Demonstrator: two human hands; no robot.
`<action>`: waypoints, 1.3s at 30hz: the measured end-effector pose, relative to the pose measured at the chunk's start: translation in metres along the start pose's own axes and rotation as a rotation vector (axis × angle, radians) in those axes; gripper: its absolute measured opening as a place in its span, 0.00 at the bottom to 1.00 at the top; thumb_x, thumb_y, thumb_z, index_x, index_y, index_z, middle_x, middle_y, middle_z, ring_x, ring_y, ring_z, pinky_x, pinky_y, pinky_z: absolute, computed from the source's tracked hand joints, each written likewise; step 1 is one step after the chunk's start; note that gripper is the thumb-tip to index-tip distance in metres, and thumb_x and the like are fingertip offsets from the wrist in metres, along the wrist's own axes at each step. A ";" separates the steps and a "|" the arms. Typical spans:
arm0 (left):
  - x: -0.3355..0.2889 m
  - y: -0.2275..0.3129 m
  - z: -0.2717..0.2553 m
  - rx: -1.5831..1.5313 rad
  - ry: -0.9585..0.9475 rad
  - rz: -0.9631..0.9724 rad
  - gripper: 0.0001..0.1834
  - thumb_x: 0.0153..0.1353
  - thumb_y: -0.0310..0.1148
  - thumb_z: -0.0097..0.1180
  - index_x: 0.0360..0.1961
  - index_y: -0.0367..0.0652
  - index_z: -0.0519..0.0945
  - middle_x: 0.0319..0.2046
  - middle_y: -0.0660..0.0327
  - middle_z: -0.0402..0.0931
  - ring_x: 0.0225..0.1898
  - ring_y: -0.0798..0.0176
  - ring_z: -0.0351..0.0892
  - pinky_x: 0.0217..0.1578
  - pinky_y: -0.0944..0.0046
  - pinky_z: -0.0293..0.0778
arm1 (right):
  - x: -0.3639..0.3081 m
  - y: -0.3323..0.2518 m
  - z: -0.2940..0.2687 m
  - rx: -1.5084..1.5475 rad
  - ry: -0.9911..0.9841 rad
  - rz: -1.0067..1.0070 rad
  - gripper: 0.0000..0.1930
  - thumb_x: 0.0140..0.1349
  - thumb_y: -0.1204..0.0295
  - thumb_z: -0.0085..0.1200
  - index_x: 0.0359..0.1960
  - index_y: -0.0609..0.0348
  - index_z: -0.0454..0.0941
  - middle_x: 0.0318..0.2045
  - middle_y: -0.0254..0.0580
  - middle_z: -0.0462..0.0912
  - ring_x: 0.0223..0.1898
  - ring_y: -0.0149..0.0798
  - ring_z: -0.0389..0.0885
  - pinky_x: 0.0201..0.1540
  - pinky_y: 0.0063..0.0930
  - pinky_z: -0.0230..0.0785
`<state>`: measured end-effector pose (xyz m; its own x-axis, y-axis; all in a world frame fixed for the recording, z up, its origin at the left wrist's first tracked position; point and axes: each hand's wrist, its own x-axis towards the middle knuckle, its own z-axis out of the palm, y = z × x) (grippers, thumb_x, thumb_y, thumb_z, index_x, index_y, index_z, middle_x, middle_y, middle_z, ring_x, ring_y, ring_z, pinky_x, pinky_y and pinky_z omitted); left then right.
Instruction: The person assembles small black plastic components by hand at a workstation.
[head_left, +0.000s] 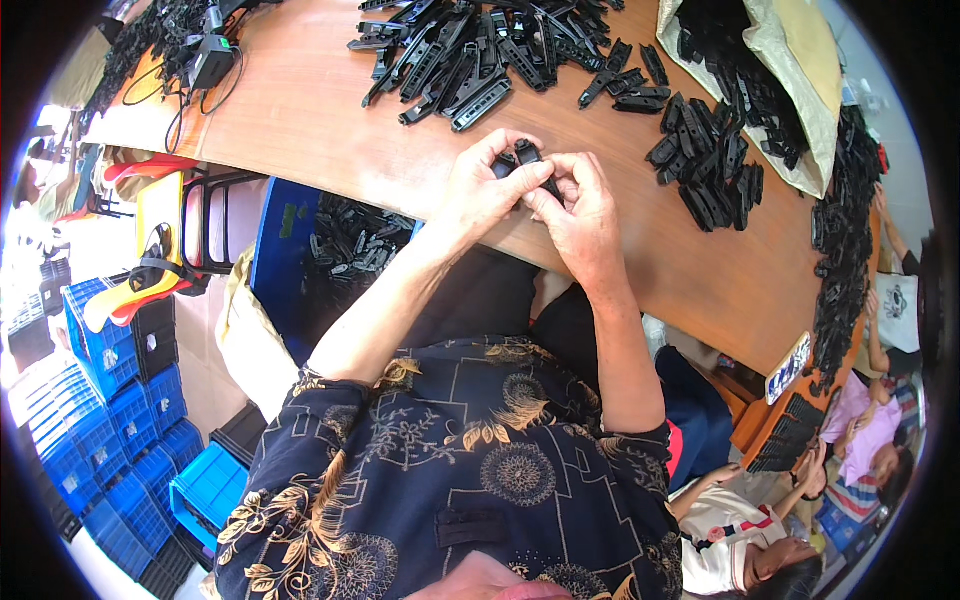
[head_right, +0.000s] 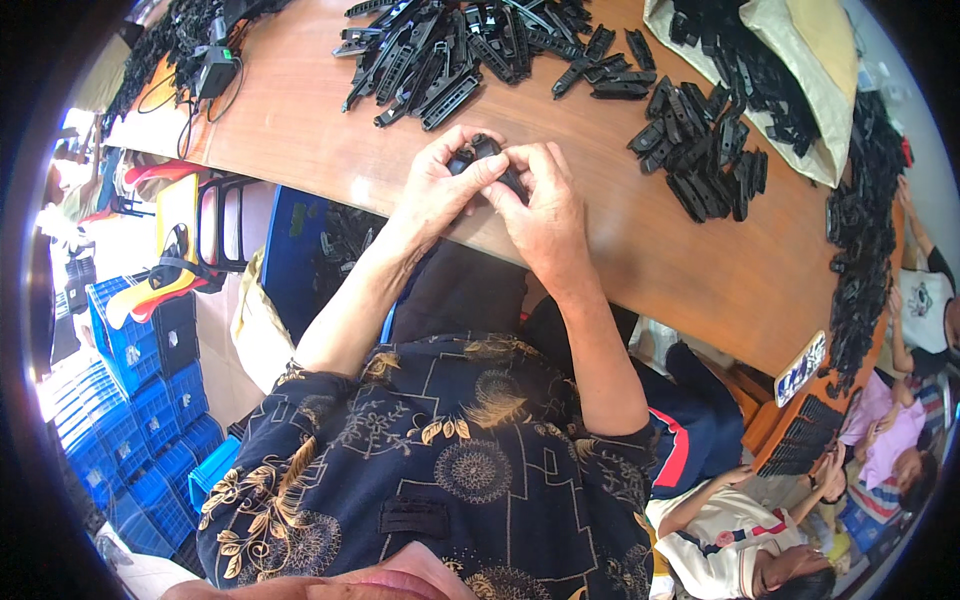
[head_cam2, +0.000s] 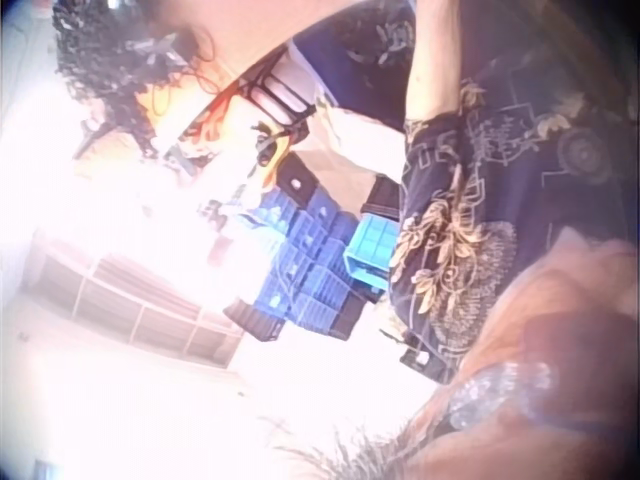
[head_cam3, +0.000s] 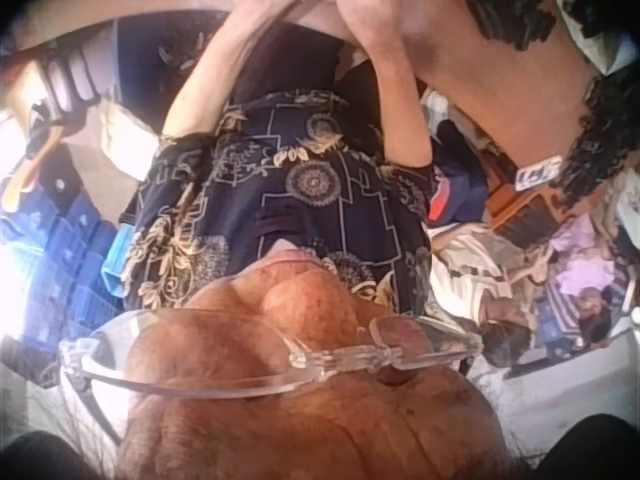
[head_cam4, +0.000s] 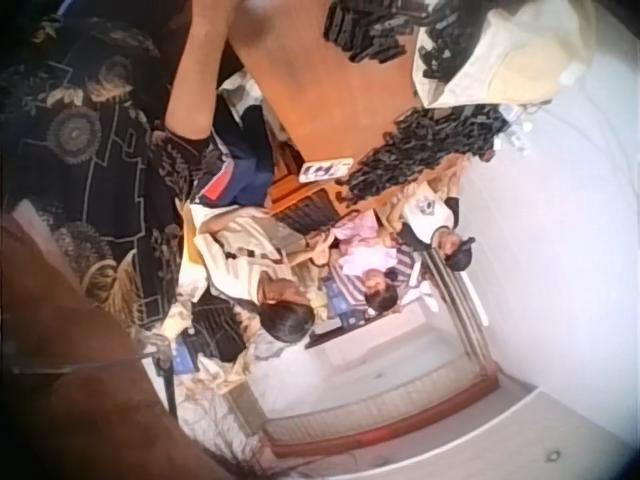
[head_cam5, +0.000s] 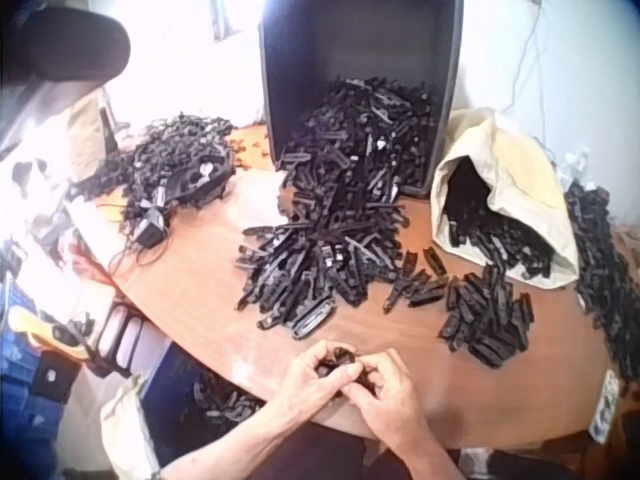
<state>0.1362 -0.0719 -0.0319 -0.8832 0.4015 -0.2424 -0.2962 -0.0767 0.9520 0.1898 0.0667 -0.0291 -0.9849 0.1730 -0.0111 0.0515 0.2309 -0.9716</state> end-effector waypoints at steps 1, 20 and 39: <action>-0.001 0.000 -0.003 -0.006 0.003 -0.003 0.17 0.59 0.35 0.66 0.47 0.42 0.77 0.27 0.71 0.74 0.19 0.81 0.65 0.18 0.79 0.60 | -0.001 -0.005 0.000 -0.004 -0.005 0.004 0.16 0.55 0.75 0.65 0.44 0.62 0.76 0.38 0.39 0.75 0.37 0.33 0.78 0.38 0.28 0.73; -0.054 0.018 -0.062 -0.039 0.082 -0.012 0.17 0.56 0.30 0.62 0.47 0.38 0.77 0.38 0.60 0.82 0.27 0.76 0.71 0.29 0.77 0.68 | -0.008 -0.023 0.021 -0.264 -0.275 -0.209 0.15 0.59 0.61 0.61 0.40 0.58 0.77 0.31 0.49 0.81 0.33 0.49 0.82 0.35 0.38 0.73; -0.054 0.048 -0.088 1.182 0.169 0.543 0.07 0.60 0.27 0.58 0.40 0.41 0.80 0.31 0.55 0.79 0.34 0.57 0.81 0.37 0.61 0.77 | 0.085 -0.002 -0.073 -1.127 -0.204 -0.674 0.06 0.54 0.82 0.50 0.34 0.61 0.71 0.36 0.41 0.70 0.40 0.42 0.77 0.43 0.36 0.76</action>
<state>0.1381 -0.1779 0.0103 -0.8481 0.4477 0.2834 0.5290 0.6845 0.5016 0.1180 0.1509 -0.0105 -0.8734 -0.4109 0.2612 -0.4430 0.8933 -0.0762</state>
